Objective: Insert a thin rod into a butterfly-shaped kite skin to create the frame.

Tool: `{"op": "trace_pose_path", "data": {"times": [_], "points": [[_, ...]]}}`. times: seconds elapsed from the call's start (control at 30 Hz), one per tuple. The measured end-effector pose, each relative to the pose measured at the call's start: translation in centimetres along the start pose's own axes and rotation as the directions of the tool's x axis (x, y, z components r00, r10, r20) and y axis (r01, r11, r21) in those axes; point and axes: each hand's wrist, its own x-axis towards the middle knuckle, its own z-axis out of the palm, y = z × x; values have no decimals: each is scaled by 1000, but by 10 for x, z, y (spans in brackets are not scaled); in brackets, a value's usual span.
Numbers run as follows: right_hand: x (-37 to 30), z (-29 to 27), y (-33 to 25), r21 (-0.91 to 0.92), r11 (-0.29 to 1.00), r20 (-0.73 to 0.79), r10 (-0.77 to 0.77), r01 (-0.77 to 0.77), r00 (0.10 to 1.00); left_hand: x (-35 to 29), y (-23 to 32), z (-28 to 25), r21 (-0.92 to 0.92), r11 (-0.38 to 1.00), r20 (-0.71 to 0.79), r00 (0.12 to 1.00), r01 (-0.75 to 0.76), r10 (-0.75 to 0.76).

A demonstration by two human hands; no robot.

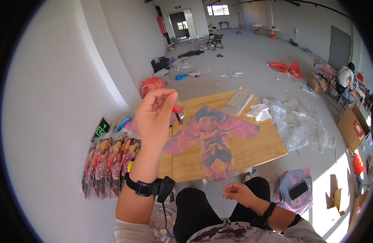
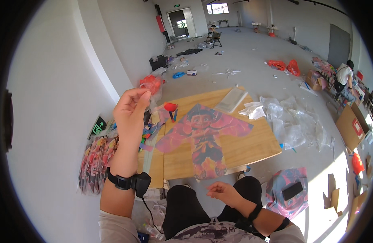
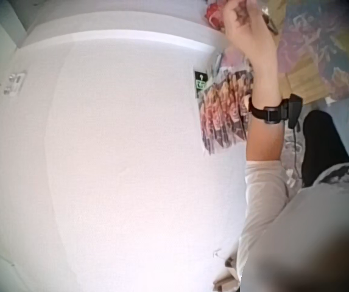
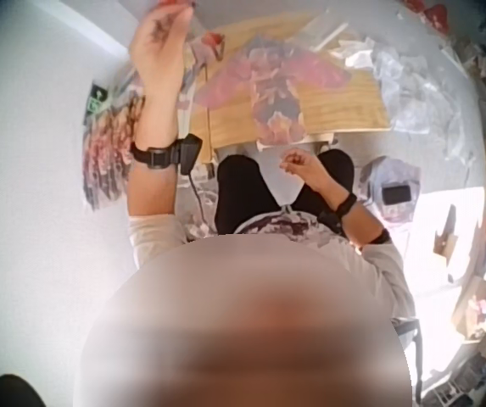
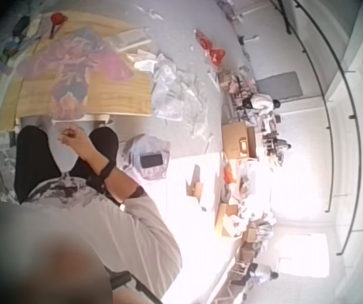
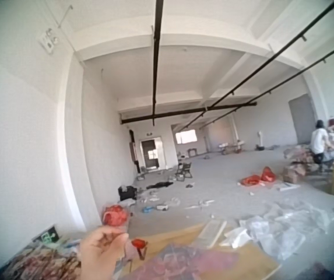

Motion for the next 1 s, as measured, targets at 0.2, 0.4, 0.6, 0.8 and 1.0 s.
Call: {"op": "trace_pose_path", "data": {"times": [0.2,0.4,0.6,0.8,1.0], "points": [[13,-1,1,82,996,-170,-5,20,985,27,-42,12,-20,998,-29,998,-56,56],[35,-22,19,199,979,-236,-2,50,972,50,-87,35,82,994,19,997,-75,74],[70,-31,19,184,976,-327,-47,112,944,81,-168,50,-4,999,79,996,35,-34],[106,-53,30,187,958,-308,-151,216,939,114,-289,52,29,968,141,958,248,-250],[155,-88,25,224,966,-248,-74,132,966,125,-446,57,140,924,181,908,356,-377]]}}
